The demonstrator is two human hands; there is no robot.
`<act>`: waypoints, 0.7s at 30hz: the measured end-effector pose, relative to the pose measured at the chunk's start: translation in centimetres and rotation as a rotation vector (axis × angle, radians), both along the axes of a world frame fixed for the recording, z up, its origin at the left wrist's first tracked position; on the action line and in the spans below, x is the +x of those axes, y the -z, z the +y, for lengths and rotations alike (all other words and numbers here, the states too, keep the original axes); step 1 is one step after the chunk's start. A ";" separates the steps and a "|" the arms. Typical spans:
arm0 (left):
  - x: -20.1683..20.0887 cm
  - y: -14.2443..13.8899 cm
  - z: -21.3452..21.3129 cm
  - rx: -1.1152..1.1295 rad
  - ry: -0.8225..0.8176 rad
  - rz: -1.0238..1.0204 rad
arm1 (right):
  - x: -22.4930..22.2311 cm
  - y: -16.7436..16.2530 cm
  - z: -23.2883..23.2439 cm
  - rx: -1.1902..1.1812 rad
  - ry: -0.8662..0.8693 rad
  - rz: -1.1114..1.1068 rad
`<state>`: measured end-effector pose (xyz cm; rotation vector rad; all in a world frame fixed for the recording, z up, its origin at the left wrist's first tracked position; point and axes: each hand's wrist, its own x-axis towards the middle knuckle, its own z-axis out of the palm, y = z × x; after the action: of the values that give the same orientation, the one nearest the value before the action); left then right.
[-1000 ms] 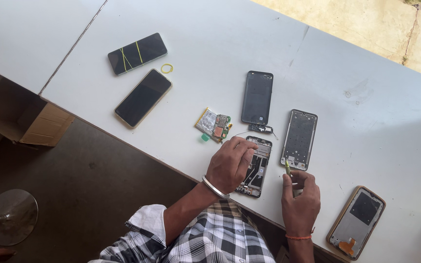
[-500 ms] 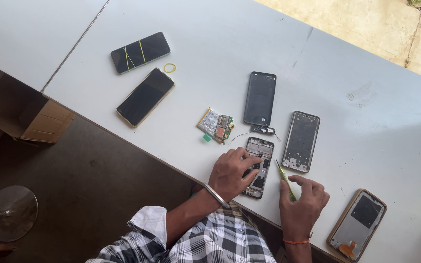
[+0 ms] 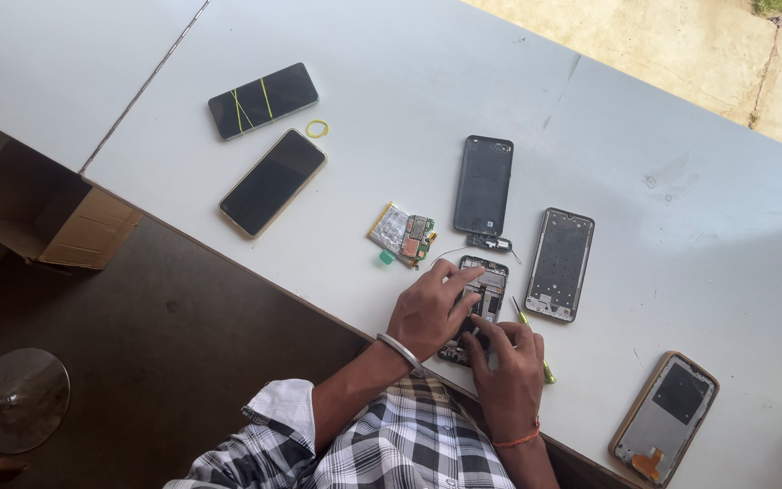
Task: The person uses a screwdriver to open a smartphone and remove internal components. They unscrew the back plate, disconnect the battery, and lift out the motherboard and other parts, placing them on the table.
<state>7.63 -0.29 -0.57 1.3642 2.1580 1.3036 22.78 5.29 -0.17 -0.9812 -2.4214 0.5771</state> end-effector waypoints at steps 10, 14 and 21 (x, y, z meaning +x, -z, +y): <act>-0.3 -0.2 0.1 0.060 -0.002 0.024 | 0.3 0.7 -0.6 0.058 0.023 0.052; -0.4 -0.4 -0.4 0.054 0.038 0.096 | 0.4 0.7 -0.5 0.110 -0.003 0.028; -0.5 0.1 0.4 0.047 0.046 0.109 | 0.2 1.1 -0.3 0.129 -0.040 -0.119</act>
<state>7.15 0.08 -0.66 1.5278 2.1641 1.2994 23.02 5.01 -1.27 -0.9393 -2.5527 0.3797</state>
